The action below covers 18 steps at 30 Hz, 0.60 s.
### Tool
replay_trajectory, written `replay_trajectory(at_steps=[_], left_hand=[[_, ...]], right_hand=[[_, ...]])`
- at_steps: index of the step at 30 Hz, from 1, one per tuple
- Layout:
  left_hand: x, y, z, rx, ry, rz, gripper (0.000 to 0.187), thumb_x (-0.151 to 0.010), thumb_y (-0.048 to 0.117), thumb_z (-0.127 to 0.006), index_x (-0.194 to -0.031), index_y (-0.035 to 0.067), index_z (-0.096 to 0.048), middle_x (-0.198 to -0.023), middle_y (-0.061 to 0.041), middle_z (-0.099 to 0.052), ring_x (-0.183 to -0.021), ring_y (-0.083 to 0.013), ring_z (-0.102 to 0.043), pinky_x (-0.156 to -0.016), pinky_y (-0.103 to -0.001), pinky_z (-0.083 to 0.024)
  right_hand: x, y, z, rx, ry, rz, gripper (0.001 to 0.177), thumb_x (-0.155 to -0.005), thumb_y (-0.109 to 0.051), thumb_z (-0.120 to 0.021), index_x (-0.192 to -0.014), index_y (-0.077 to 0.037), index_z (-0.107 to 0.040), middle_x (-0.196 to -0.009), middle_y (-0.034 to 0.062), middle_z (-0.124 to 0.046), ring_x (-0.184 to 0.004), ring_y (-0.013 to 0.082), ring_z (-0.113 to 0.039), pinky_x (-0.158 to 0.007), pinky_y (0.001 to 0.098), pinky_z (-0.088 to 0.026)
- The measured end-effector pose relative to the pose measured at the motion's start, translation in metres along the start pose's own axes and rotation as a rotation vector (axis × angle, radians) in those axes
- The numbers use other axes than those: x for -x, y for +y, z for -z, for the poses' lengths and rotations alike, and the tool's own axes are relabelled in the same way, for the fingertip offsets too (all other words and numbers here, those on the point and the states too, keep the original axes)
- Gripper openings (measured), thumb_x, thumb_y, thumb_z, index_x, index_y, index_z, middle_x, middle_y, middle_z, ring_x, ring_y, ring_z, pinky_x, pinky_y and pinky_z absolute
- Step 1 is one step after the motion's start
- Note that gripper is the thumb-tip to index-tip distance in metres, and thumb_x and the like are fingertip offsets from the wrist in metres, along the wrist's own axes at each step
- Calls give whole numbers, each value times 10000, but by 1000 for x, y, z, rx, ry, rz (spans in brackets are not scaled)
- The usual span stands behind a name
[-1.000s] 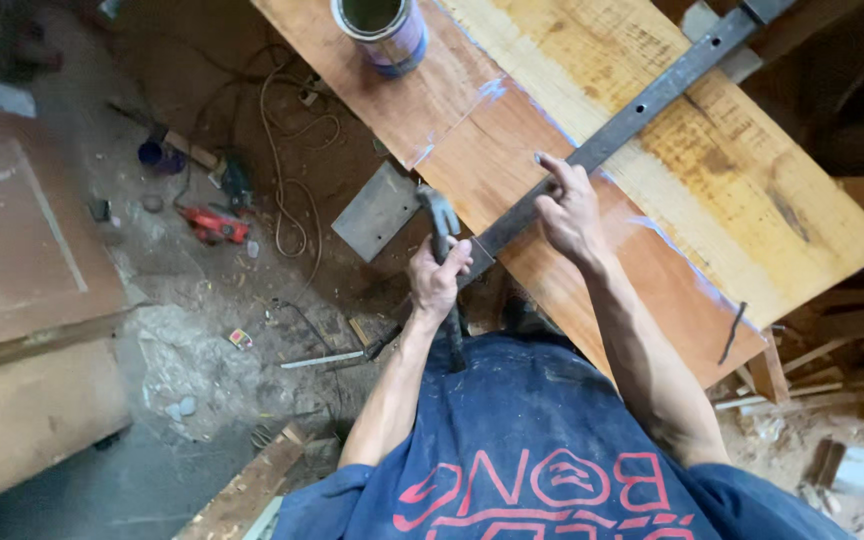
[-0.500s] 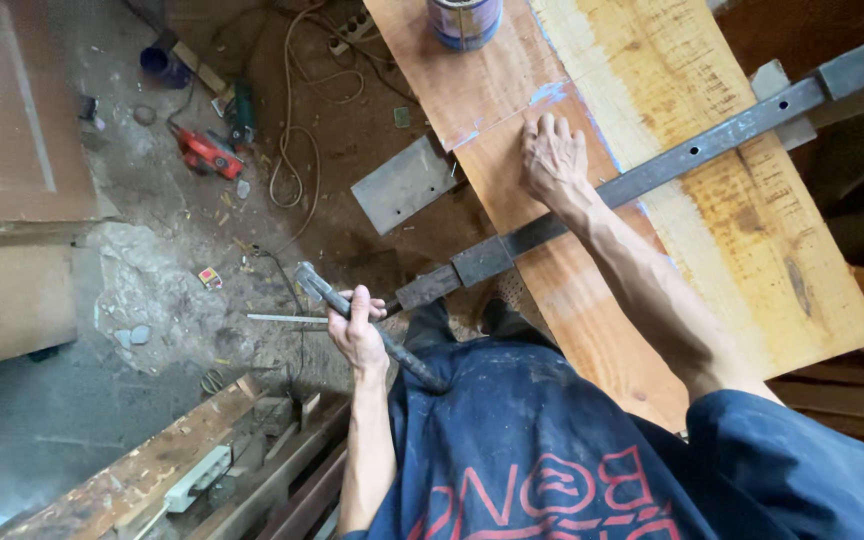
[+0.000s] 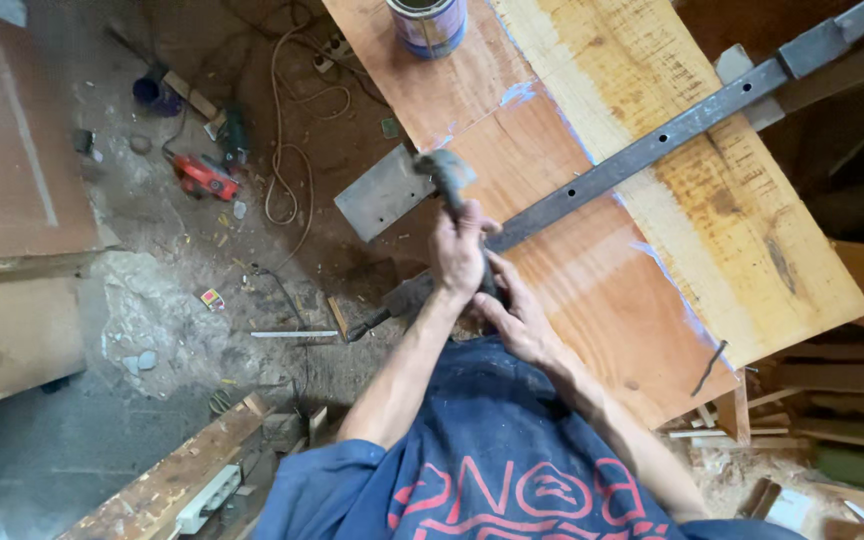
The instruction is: The person hammers nails into a wooden board using a hammer. They also apply a white substance to the board with a brush and use a metal bar to align the wood.
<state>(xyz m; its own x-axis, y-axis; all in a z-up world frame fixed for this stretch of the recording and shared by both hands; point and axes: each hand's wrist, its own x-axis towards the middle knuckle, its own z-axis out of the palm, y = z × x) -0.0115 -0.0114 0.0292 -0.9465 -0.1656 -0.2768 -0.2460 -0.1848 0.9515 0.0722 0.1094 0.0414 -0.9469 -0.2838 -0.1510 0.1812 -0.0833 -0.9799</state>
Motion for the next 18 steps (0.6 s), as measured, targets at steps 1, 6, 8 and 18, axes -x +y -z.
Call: replay_trajectory(at_steps=[1, 6, 8, 18], left_hand=[[4, 1, -15, -92, -43, 12, 515, -982, 549, -589, -1127, 54, -594, -775, -50, -734, -686, -126, -671, -602, -289, -527], [16, -2, -49, -425, -352, 21, 550, -961, 594, -571, -1065, 61, -663, -821, -73, -770, -725, -160, -728, -651, -321, -566], [20, -7, -45, -522, -425, -23, 559, -972, 600, -559, -1098, 72, -691, -846, -86, -763, -775, -180, -729, -694, -328, -563], [24, -12, 41, -350, -293, 2, 464, -1010, 483, -600, -1102, 44, -717, -886, -67, -783, -854, -132, -737, -787, -303, -580]], right_hand=[[5, 4, -2, -49, 104, 19, 613, -1024, -222, -650, -1546, -35, -389, -1432, 135, -573, -1288, 151, -542, -1058, 317, -441], [34, 20, 18, 40, 496, -145, 545, -1008, -180, -628, -1513, -30, -489, -1007, 74, -673, -746, 93, -581, -634, 249, -481], [44, 22, 29, 178, 563, -228, 467, -1013, -175, -632, -1443, -16, -545, -841, 73, -668, -642, 86, -576, -552, 253, -476], [37, 32, 3, 188, 739, -245, 365, -979, -169, -694, -1181, 14, -452, -850, 112, -670, -605, 119, -570, -502, 286, -461]])
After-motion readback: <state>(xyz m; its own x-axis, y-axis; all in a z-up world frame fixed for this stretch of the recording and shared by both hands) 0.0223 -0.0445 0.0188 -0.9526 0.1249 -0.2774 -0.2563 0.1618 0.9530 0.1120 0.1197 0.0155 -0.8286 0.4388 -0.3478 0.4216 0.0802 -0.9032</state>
